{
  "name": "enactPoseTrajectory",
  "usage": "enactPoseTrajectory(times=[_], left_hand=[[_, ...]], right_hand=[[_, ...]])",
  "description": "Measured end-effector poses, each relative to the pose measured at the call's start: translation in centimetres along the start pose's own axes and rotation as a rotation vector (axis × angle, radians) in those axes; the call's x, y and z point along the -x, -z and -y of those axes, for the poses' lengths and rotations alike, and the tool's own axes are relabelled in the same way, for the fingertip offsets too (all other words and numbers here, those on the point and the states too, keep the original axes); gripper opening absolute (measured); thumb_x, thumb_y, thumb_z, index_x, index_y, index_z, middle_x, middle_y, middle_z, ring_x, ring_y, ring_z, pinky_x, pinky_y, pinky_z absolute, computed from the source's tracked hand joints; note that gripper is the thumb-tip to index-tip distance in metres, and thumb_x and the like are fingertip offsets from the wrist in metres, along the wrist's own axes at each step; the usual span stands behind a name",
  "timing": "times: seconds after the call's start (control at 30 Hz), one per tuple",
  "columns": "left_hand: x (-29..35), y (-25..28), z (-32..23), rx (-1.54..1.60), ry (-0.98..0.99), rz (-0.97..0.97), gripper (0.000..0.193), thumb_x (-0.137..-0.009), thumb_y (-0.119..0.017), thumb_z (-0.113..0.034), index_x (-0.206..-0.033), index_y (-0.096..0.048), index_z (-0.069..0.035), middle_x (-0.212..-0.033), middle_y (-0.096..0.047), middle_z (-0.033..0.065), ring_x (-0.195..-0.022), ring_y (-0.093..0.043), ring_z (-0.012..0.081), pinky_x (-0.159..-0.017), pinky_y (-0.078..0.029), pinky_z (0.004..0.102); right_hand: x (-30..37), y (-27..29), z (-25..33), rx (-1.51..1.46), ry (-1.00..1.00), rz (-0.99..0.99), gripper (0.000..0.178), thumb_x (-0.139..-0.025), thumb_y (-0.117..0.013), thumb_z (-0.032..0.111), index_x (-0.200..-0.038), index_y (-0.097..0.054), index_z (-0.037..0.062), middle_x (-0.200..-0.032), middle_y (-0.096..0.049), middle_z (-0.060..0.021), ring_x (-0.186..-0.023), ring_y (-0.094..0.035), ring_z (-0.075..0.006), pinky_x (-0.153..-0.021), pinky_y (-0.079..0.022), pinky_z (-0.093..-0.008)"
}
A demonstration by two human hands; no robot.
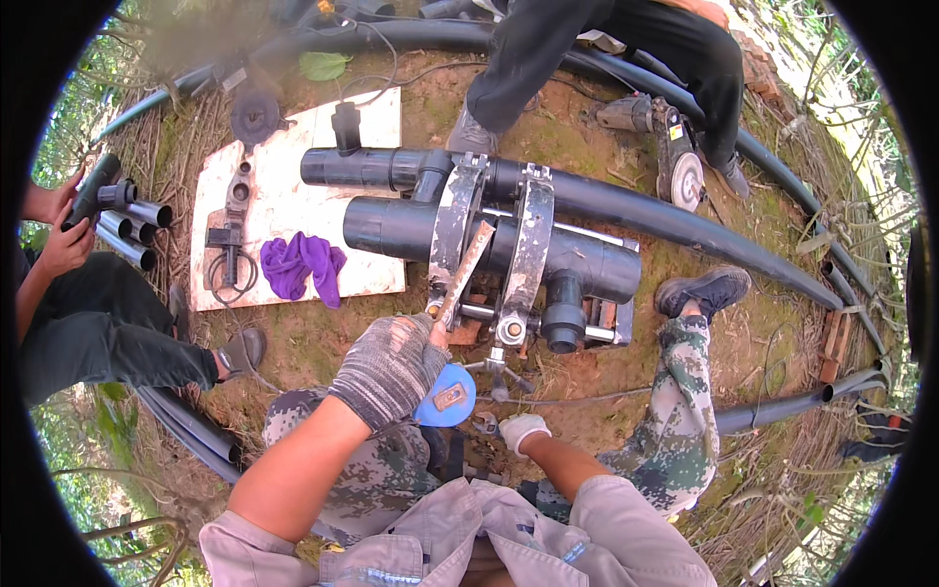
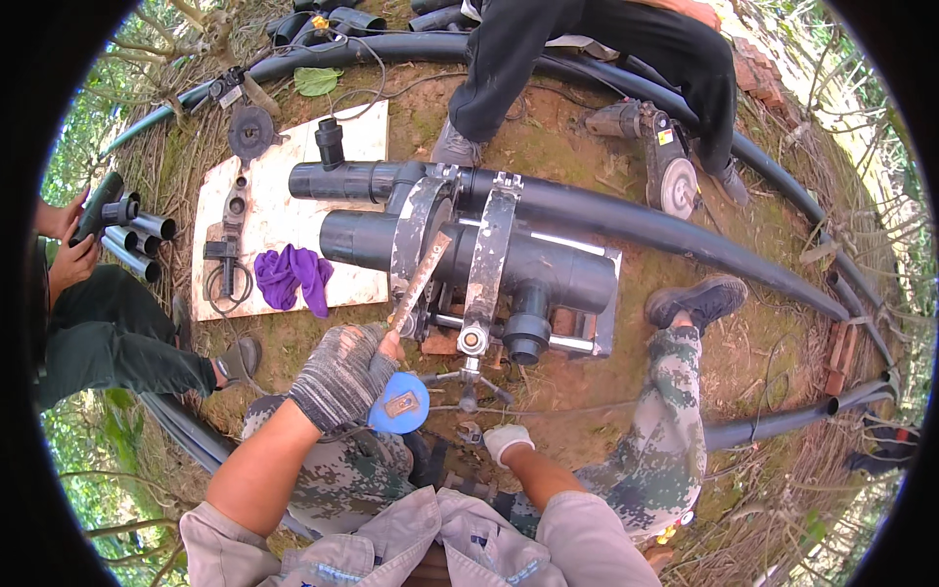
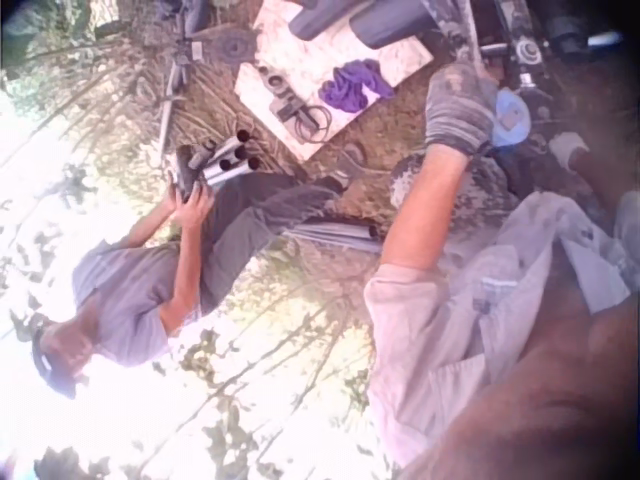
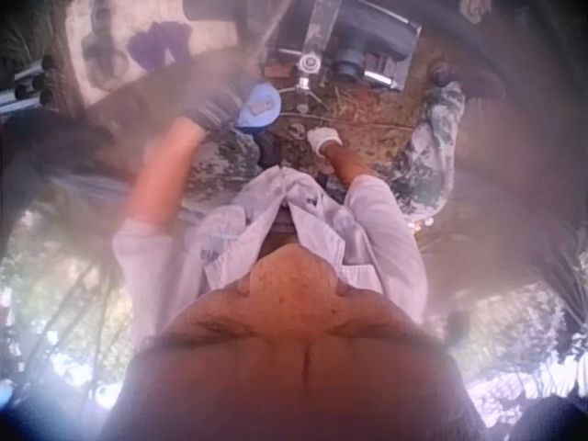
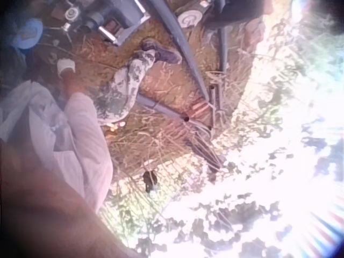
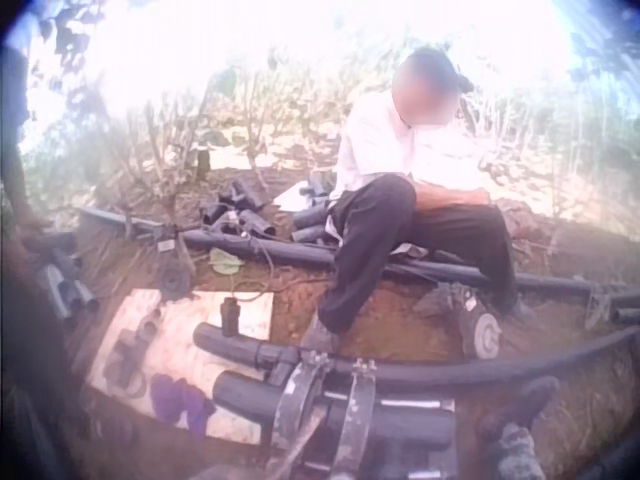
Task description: The person assembles black plastic pipes using a pipe fusion machine, tightening clamps with a wrench and securing joints. Another person assists by handling additional pipe sections nearby.
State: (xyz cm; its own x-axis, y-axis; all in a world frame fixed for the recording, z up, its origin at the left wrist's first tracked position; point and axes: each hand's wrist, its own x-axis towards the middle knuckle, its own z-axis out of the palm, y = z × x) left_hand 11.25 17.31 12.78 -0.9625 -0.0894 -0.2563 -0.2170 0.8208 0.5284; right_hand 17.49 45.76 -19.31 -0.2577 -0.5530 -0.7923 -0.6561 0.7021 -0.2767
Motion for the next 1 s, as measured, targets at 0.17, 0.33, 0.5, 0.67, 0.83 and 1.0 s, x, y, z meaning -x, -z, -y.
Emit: enactPoseTrajectory(times=[0.17,0.33,0.5,0.67,0.83,1.0], left_hand=[[-0.9,-0.5,-0.2,-0.075,0.016,-0.031,0.034,-0.102,-0.046,-0.027,-0.087,-0.065,-0.003,-0.074,-0.062,0.0219,-0.077,-0.062,0.0418,-0.074,-0.047,0.0523],[-2.4,-1.1,-1.4,-0.102,0.067,-0.052,0.033,-0.100,-0.046,-0.027,-0.091,-0.065,-0.002,-0.082,-0.065,0.0241,-0.082,-0.064,0.0429,-0.077,-0.050,0.0520],[-5.1,0.4,-2.3,-0.244,0.157,0.070,0.030,-0.094,-0.054,-0.027,-0.098,-0.068,-0.001,-0.091,-0.070,0.0233,-0.090,-0.068,0.0390,-0.083,-0.054,0.0477],[-6.4,0.3,-4.4,-0.280,0.251,0.217,0.033,-0.092,-0.058,-0.027,-0.105,-0.071,0.000,-0.103,-0.070,0.0255,-0.098,-0.069,0.0377,-0.087,-0.055,0.0449],[-6.7,-0.8,-4.7,-0.418,0.225,0.247,0.037,-0.087,-0.069,-0.035,-0.106,-0.073,-0.003,-0.108,-0.070,0.0234,-0.100,-0.069,0.0367,-0.087,-0.056,0.0442],[-6.3,0.0,-5.8,-0.509,0.238,0.213,0.027,-0.091,-0.054,-0.022,-0.096,-0.074,-0.005,-0.097,-0.072,0.0204,-0.094,-0.070,0.0350,-0.082,-0.055,0.0444]], right_hand=[[1.3,2.1,0.1,-0.097,0.037,-0.040,0.030,-0.085,-0.061,0.016,-0.112,-0.067,0.0037,-0.108,-0.071,-0.0212,-0.104,-0.069,-0.0361,-0.086,-0.056,-0.0459],[4.5,7.7,-0.8,-0.134,0.101,0.218,0.029,-0.087,-0.058,0.012,-0.113,-0.062,0.0013,-0.107,-0.070,-0.0236,-0.105,-0.067,-0.0405,-0.084,-0.054,-0.0488],[10.7,16.0,-5.0,0.038,0.196,0.327,0.032,-0.086,-0.059,0.014,-0.114,-0.059,-0.0006,-0.101,-0.070,-0.0250,-0.097,-0.068,-0.0421,-0.080,-0.052,-0.0503],[15.1,20.9,-7.8,-0.008,0.152,0.278,0.033,-0.086,-0.060,0.019,-0.113,-0.058,-0.0011,-0.101,-0.069,-0.0257,-0.097,-0.067,-0.0428,-0.083,-0.051,-0.0501],[16.1,21.8,-9.9,-0.045,0.125,0.122,0.033,-0.088,-0.059,0.023,-0.109,-0.057,-0.0014,-0.101,-0.069,-0.0266,-0.097,-0.066,-0.0426,-0.085,-0.051,-0.0499],[16.1,22.7,-10.2,-0.050,0.154,0.056,0.031,-0.087,-0.062,0.024,-0.105,-0.057,-0.0011,-0.097,-0.069,-0.0259,-0.095,-0.066,-0.0430,-0.083,-0.051,-0.0505]])
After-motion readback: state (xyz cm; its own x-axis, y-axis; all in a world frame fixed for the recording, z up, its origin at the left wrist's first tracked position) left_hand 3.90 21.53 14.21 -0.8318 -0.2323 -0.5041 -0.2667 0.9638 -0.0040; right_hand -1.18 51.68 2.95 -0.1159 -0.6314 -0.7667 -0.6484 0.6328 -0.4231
